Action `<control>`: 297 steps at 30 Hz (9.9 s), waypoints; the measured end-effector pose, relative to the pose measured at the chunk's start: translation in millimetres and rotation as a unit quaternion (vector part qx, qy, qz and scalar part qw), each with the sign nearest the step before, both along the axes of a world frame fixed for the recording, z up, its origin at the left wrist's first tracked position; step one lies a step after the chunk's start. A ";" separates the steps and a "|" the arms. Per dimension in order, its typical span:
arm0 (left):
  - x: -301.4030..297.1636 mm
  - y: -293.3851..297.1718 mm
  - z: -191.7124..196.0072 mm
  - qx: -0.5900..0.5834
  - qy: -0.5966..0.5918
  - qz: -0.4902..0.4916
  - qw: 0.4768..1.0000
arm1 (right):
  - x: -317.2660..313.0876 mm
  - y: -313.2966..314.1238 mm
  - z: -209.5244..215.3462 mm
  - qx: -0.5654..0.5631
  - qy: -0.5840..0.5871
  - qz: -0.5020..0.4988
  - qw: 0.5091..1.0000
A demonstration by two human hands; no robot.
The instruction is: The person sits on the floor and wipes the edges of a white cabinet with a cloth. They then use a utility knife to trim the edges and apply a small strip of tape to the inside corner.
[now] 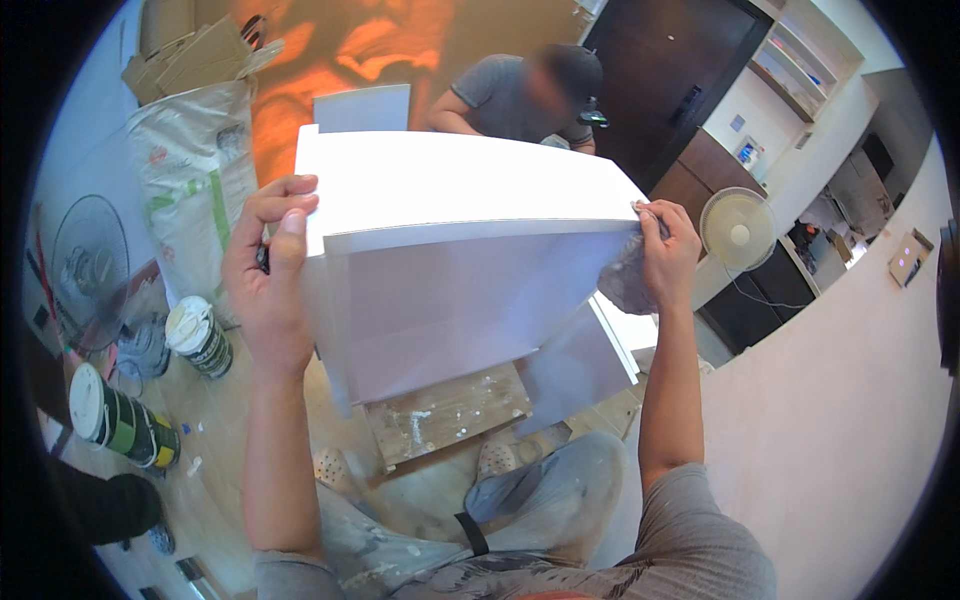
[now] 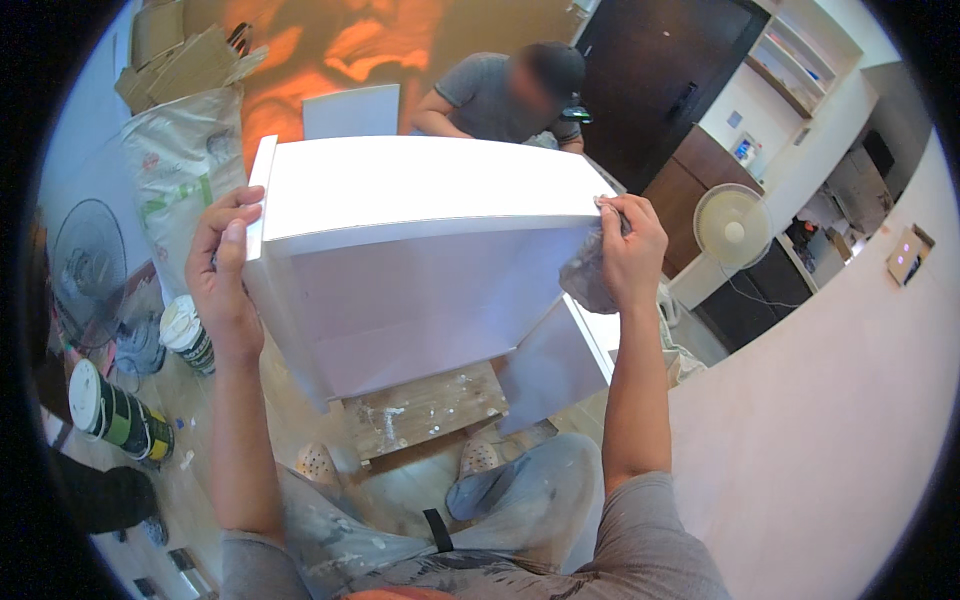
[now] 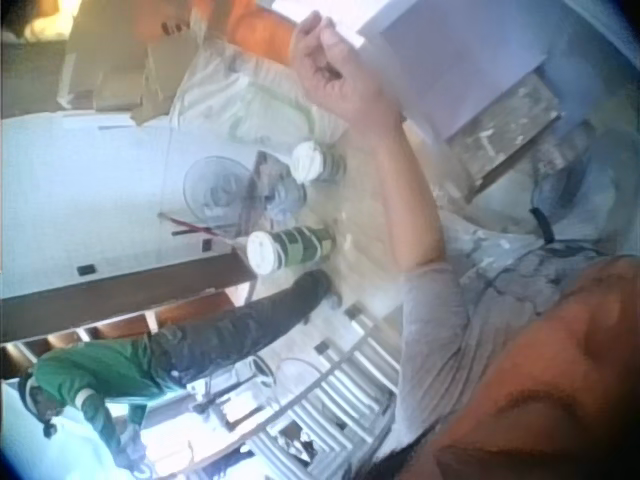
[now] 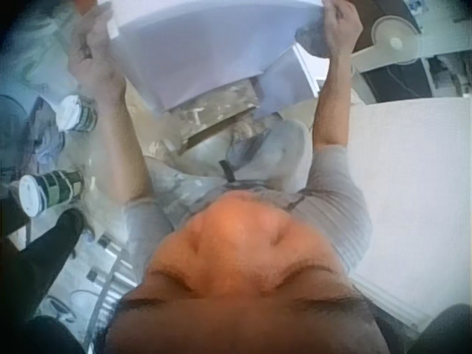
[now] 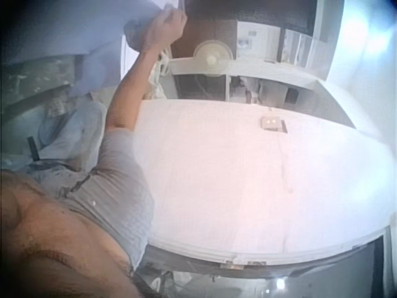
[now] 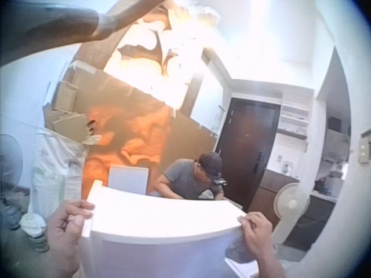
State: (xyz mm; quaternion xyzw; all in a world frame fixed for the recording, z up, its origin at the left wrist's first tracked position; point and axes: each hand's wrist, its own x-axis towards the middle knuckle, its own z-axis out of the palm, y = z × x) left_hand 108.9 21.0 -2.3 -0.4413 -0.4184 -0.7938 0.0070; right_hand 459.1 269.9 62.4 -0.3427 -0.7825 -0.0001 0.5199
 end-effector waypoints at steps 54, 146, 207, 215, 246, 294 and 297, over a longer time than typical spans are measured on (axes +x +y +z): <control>6.1 8.8 0.7 0.029 0.040 0.067 0.997 | -185.7 -182.4 -9.3 0.052 -0.084 0.297 0.950; 1.5 3.3 -2.4 0.017 0.013 0.005 1.000 | 15.2 34.4 74.6 -0.067 0.049 0.050 0.995; -12.5 11.7 -6.0 -0.048 0.161 0.161 0.973 | 6.9 0.4 -284.6 -0.299 -0.054 -0.105 0.947; -14.9 2.8 -6.0 -0.078 0.203 0.184 0.959 | 13.8 -30.9 -265.6 -0.376 -0.194 -0.097 0.901; -8.1 14.2 -9.1 0.039 0.097 0.112 0.988 | -225.7 -98.8 -327.6 -0.288 -0.279 0.129 0.907; 3.2 5.5 -5.8 0.054 0.032 0.156 0.986 | -221.7 -102.3 -330.7 -0.265 -0.396 0.151 0.866; 2.5 6.6 -6.1 0.057 0.030 0.153 0.986 | -222.0 -102.0 -331.7 -0.277 -0.399 0.108 0.867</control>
